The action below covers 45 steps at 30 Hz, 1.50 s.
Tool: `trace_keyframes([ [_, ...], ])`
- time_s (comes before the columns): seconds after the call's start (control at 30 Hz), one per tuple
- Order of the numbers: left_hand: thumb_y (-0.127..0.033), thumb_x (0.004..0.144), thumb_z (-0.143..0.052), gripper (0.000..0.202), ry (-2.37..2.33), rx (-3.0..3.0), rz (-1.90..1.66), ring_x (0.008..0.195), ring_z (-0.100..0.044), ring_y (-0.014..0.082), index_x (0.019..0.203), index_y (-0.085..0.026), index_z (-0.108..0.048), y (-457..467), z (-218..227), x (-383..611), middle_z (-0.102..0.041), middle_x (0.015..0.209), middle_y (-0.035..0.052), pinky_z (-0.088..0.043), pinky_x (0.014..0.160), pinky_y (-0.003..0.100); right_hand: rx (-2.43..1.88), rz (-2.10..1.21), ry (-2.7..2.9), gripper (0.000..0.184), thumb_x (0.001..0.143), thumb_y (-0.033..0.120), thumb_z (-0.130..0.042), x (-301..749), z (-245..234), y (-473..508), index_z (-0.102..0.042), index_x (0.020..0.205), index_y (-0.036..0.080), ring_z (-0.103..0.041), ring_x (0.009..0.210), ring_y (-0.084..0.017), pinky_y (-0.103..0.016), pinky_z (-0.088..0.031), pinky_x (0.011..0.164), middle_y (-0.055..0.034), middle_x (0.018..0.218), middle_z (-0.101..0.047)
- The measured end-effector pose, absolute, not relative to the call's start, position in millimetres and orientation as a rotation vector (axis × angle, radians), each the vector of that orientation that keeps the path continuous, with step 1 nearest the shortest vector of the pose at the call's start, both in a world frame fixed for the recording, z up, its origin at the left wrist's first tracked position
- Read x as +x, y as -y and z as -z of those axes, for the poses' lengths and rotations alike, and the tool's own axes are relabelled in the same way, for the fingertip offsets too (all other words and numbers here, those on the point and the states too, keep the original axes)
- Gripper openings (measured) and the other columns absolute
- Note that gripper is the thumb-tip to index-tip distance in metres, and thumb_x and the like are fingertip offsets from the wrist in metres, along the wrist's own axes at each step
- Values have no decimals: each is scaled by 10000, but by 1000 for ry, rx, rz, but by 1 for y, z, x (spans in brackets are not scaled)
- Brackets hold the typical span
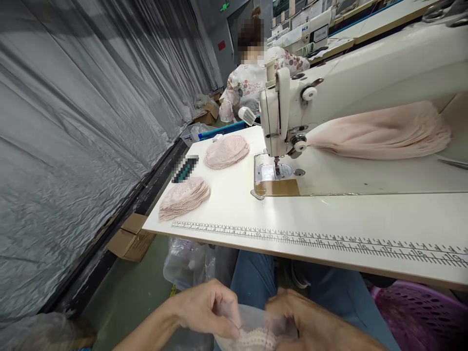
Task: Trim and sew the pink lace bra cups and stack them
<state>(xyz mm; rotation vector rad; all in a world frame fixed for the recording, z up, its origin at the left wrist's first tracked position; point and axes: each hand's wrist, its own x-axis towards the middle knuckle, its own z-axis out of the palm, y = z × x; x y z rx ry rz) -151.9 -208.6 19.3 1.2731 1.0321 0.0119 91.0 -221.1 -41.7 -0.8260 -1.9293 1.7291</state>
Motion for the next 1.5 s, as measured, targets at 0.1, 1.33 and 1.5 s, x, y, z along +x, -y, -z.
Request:
trace_keyframes([
  [0.1,-545,604,-806,481,-1032,1253,-22,503,-439,50,751,-97,-714,210,-20,-153,-573,575,-9,-369,491,147,-791,-1819,1871,175,645,340,-751,92,42,221,-755,715,180,-465,602,-110,-208,-314,543,34,592,-536],
  [1.33,-481,612,-822,426,-1045,1236,-47,600,-608,112,815,-113,-757,210,-12,-155,-694,678,40,-487,592,182,-789,-1998,1595,258,838,423,-591,98,54,222,-566,769,176,-368,620,-101,-224,-272,555,49,659,-449],
  [1.5,-488,561,-845,449,-1092,1133,-77,575,-598,103,778,-107,-745,211,-12,-153,-677,653,29,-490,593,194,-844,-1955,1614,250,853,434,-556,97,57,222,-588,849,186,-380,620,-107,-225,-286,555,49,674,-442],
])
